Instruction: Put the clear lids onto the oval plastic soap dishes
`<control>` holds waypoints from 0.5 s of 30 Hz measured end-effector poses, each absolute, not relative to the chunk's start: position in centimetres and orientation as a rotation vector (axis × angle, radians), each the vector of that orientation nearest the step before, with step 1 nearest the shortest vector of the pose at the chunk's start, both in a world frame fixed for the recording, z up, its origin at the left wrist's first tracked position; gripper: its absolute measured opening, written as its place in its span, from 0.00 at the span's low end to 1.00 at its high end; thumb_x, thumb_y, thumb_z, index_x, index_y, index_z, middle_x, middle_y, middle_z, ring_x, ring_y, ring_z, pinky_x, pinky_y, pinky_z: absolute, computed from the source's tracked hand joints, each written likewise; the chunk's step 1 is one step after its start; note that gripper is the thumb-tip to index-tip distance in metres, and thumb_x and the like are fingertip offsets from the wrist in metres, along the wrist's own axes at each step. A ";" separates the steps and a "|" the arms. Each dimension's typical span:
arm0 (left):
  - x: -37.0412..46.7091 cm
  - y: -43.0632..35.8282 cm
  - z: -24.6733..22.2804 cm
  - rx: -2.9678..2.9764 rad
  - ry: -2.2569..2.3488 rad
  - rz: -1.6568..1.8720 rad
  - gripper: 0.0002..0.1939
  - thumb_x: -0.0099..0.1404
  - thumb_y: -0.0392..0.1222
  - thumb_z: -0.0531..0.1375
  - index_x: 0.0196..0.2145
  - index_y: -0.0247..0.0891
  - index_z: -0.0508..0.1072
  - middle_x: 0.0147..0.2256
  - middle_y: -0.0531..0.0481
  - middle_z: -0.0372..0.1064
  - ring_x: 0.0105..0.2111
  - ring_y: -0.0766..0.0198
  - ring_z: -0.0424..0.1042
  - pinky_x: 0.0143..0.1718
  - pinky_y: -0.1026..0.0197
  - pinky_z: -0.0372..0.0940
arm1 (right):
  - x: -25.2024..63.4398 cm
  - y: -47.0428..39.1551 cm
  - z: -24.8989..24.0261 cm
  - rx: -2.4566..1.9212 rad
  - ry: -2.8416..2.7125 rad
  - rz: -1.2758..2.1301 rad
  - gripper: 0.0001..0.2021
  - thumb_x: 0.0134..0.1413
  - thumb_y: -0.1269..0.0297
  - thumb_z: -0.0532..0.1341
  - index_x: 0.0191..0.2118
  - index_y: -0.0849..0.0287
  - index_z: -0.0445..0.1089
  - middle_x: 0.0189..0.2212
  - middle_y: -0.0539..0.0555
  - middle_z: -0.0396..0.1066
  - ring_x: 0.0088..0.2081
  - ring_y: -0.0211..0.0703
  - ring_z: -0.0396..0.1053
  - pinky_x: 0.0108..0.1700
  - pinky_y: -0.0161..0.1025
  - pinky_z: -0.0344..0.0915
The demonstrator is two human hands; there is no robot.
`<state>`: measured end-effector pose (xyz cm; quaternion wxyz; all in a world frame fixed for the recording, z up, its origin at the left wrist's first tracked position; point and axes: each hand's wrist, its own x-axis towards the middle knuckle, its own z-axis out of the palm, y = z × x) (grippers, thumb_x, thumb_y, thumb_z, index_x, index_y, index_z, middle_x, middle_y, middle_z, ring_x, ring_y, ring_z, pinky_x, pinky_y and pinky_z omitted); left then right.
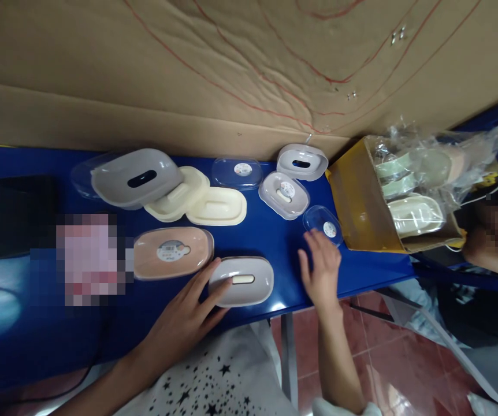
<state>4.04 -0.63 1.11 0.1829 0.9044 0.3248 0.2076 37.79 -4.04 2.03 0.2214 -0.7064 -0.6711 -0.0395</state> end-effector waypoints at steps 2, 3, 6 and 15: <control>4.2 -0.5 1.4 2.519 0.913 0.612 0.24 0.77 0.39 0.63 0.67 0.34 0.68 0.76 0.23 0.50 0.72 0.33 0.64 0.64 0.37 0.73 | 41.1 -2.7 1.4 -2.091 -1.772 -0.208 0.32 0.74 0.52 0.63 0.77 0.53 0.59 0.75 0.71 0.58 0.75 0.73 0.57 0.72 0.69 0.58; 4.3 -0.5 1.5 2.494 0.916 0.625 0.24 0.77 0.39 0.63 0.67 0.34 0.68 0.75 0.24 0.51 0.72 0.34 0.64 0.65 0.37 0.73 | 42.4 -2.2 1.1 -2.113 -1.770 -0.218 0.35 0.73 0.48 0.65 0.77 0.54 0.59 0.76 0.73 0.56 0.76 0.75 0.56 0.72 0.69 0.59; 4.3 -0.4 1.7 2.375 0.949 0.617 0.25 0.76 0.40 0.64 0.68 0.38 0.67 0.75 0.29 0.55 0.72 0.37 0.64 0.66 0.36 0.71 | 44.3 -1.9 1.0 -2.083 -1.810 -0.138 0.35 0.69 0.43 0.67 0.73 0.54 0.64 0.71 0.72 0.64 0.71 0.70 0.64 0.69 0.67 0.64; 4.9 -0.4 0.6 2.001 1.034 0.589 0.48 0.73 0.43 0.68 0.79 0.49 0.45 0.74 0.34 0.60 0.73 0.41 0.64 0.68 0.33 0.69 | 36.5 -6.3 4.7 -1.669 -1.998 0.516 0.30 0.67 0.51 0.71 0.70 0.47 0.67 0.68 0.61 0.68 0.70 0.62 0.66 0.67 0.65 0.72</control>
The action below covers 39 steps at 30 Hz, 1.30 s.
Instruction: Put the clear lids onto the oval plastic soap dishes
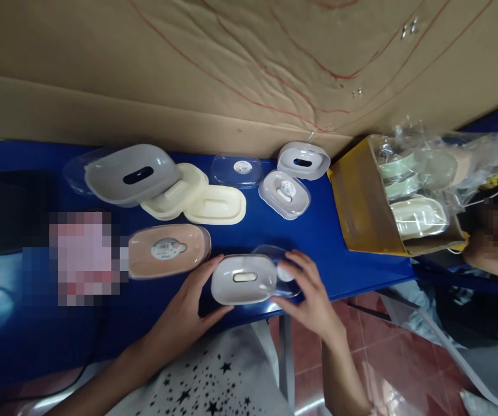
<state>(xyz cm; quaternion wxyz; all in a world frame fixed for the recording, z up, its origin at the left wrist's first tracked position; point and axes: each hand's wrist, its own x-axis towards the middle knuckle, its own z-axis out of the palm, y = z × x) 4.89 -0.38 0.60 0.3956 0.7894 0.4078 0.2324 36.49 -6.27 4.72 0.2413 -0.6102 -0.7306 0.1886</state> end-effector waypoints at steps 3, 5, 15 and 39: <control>5.0 -0.3 0.4 2.004 0.993 0.582 0.47 0.75 0.46 0.66 0.80 0.49 0.43 0.74 0.33 0.59 0.73 0.41 0.63 0.68 0.34 0.69 | 33.0 -6.1 4.7 -1.470 -2.216 0.510 0.28 0.71 0.55 0.69 0.72 0.46 0.66 0.70 0.59 0.67 0.76 0.61 0.58 0.71 0.64 0.68; 4.9 -0.2 0.4 2.016 0.980 0.576 0.47 0.76 0.46 0.65 0.80 0.49 0.42 0.74 0.33 0.59 0.73 0.42 0.63 0.68 0.34 0.69 | 31.8 -5.6 4.6 -1.414 -2.294 0.444 0.27 0.72 0.56 0.67 0.72 0.47 0.65 0.70 0.59 0.67 0.76 0.61 0.56 0.72 0.64 0.67; 4.6 0.1 0.6 2.084 0.945 0.562 0.47 0.76 0.39 0.65 0.80 0.51 0.42 0.73 0.34 0.59 0.72 0.42 0.64 0.68 0.35 0.69 | 31.8 -5.0 4.4 -1.357 -2.352 0.406 0.26 0.73 0.54 0.67 0.71 0.50 0.67 0.70 0.59 0.68 0.75 0.60 0.58 0.71 0.62 0.69; 4.7 0.4 0.0 2.109 0.940 0.587 0.41 0.76 0.40 0.64 0.78 0.49 0.49 0.73 0.37 0.60 0.72 0.45 0.65 0.69 0.37 0.69 | 31.6 -5.9 2.3 -1.334 -2.439 0.177 0.29 0.73 0.57 0.67 0.74 0.50 0.64 0.73 0.59 0.64 0.78 0.59 0.53 0.75 0.66 0.62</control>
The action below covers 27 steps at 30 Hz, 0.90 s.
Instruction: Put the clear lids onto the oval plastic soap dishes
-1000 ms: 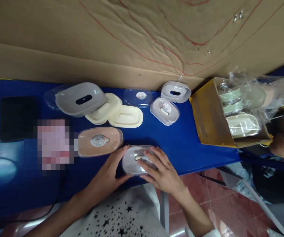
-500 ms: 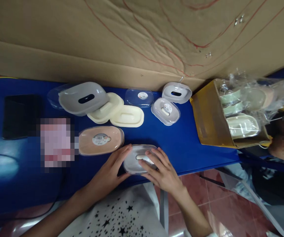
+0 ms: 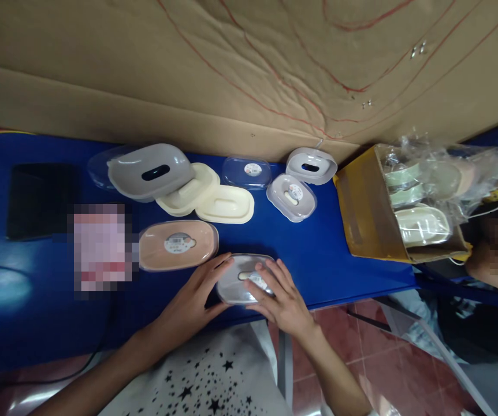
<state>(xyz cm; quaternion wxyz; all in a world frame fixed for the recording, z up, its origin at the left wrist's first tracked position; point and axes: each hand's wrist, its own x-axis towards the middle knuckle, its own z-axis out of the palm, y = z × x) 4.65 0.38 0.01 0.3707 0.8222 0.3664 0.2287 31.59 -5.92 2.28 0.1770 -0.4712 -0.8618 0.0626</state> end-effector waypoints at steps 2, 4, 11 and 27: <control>4.8 0.2 0.3 2.127 0.947 0.575 0.40 0.77 0.41 0.64 0.78 0.48 0.50 0.73 0.37 0.60 0.71 0.45 0.65 0.67 0.38 0.70 | 31.6 -6.1 1.9 -1.348 -2.448 0.163 0.29 0.74 0.58 0.66 0.75 0.48 0.63 0.74 0.58 0.63 0.79 0.58 0.52 0.75 0.66 0.62; 4.6 -0.2 0.9 2.169 0.943 0.597 0.38 0.78 0.42 0.63 0.78 0.46 0.52 0.73 0.36 0.60 0.71 0.46 0.66 0.65 0.42 0.73 | 32.1 -6.1 2.0 -1.363 -2.444 0.165 0.31 0.74 0.58 0.66 0.76 0.46 0.60 0.75 0.57 0.63 0.79 0.58 0.53 0.75 0.66 0.62; 0.9 0.6 4.1 2.530 1.242 0.940 0.31 0.73 0.35 0.68 0.70 0.42 0.67 0.65 0.36 0.71 0.64 0.44 0.73 0.63 0.43 0.72 | 36.6 -5.9 5.3 -1.817 -2.177 0.047 0.36 0.73 0.60 0.65 0.79 0.41 0.53 0.80 0.55 0.49 0.79 0.68 0.49 0.75 0.78 0.52; -1.8 4.0 3.4 2.621 1.610 0.812 0.29 0.72 0.36 0.69 0.67 0.43 0.70 0.64 0.34 0.72 0.66 0.36 0.71 0.64 0.36 0.67 | 27.3 1.9 3.7 -1.723 -2.291 0.274 0.22 0.79 0.62 0.56 0.73 0.57 0.66 0.66 0.61 0.74 0.67 0.55 0.70 0.73 0.60 0.62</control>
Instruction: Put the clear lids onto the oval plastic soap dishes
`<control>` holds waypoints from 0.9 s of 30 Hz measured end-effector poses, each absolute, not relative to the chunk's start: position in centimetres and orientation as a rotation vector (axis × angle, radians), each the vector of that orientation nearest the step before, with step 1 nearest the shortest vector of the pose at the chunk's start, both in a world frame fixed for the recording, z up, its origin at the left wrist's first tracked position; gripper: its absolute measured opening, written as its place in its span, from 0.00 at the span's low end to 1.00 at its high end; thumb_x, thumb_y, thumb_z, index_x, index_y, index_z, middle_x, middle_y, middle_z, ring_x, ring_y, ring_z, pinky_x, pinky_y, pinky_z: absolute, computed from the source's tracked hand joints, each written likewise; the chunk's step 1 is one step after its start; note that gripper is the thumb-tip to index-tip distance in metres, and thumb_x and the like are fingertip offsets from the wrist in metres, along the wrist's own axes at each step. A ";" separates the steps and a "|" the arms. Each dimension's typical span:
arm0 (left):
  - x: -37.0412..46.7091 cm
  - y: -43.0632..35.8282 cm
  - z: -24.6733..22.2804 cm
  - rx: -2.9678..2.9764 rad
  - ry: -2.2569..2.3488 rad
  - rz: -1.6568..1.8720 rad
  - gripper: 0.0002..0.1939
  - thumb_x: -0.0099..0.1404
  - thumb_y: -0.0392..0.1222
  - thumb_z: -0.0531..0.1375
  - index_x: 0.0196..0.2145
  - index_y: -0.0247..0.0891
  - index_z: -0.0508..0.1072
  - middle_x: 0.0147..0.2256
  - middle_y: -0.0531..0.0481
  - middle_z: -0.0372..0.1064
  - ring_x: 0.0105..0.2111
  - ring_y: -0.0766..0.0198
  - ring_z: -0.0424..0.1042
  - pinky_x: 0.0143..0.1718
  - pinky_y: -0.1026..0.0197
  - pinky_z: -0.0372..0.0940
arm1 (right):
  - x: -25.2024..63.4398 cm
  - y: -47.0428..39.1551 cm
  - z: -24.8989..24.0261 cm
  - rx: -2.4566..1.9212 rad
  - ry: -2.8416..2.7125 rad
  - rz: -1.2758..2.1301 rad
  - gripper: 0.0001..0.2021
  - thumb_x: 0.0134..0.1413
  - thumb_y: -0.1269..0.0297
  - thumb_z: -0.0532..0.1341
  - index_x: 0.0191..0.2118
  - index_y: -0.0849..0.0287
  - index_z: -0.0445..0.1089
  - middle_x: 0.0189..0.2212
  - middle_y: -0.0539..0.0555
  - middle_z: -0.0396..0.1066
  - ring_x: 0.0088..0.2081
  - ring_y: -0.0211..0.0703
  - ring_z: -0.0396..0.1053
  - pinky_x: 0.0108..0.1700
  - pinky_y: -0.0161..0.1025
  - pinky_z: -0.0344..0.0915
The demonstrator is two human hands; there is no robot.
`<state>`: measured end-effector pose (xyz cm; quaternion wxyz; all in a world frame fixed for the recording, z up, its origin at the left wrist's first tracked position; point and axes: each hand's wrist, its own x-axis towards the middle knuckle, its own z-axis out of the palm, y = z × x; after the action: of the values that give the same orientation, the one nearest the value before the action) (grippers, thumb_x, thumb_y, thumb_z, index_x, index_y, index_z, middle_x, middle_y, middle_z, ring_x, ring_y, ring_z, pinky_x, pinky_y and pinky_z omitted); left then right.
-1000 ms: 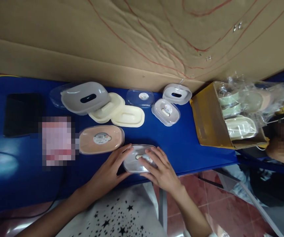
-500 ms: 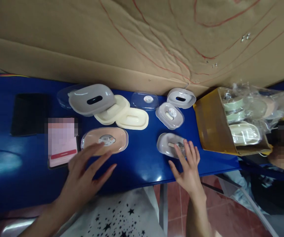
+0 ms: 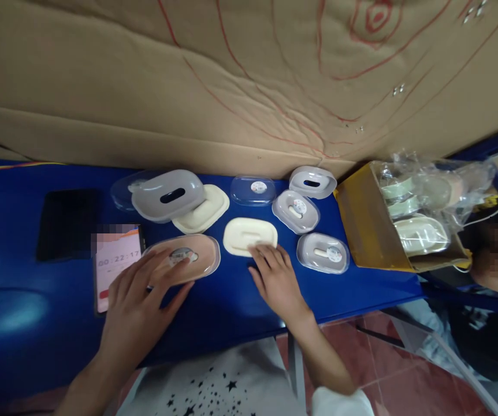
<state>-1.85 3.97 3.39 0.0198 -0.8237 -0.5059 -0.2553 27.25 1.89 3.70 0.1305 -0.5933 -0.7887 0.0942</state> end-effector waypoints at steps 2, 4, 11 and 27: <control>-1.5 3.9 3.2 -2.529 -1.621 -0.812 0.32 0.72 0.35 0.68 0.70 0.45 0.68 0.67 0.34 0.69 0.67 0.34 0.69 0.67 0.31 0.64 | 28.4 -0.5 4.1 -1.695 -2.254 0.294 0.21 0.79 0.64 0.57 0.71 0.53 0.67 0.62 0.59 0.77 0.63 0.54 0.74 0.69 0.59 0.67; -0.7 3.5 3.1 -2.582 -1.605 -0.829 0.34 0.72 0.32 0.66 0.72 0.46 0.66 0.69 0.33 0.65 0.70 0.34 0.66 0.69 0.29 0.61 | 29.1 -2.0 4.7 -1.597 -2.270 0.382 0.23 0.79 0.65 0.57 0.73 0.50 0.65 0.61 0.57 0.78 0.62 0.52 0.75 0.67 0.57 0.69; 3.0 0.9 1.8 -3.104 -1.036 -0.652 0.22 0.77 0.31 0.58 0.66 0.38 0.72 0.71 0.33 0.64 0.70 0.39 0.66 0.66 0.38 0.68 | 31.9 2.6 5.6 -1.764 -2.195 0.085 0.27 0.79 0.62 0.54 0.77 0.50 0.59 0.72 0.61 0.67 0.72 0.61 0.65 0.71 0.64 0.64; 1.8 0.4 1.2 -3.140 -1.251 -0.781 0.21 0.79 0.34 0.58 0.66 0.40 0.71 0.70 0.34 0.65 0.71 0.41 0.66 0.63 0.40 0.73 | 38.1 9.3 6.6 -1.870 -2.071 0.148 0.26 0.72 0.42 0.63 0.66 0.49 0.69 0.58 0.62 0.70 0.56 0.57 0.76 0.57 0.54 0.78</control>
<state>1.83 0.43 1.22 -0.1633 -0.8929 -0.3558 -0.2222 38.08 9.34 6.62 0.1729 -0.6591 -0.7301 0.0521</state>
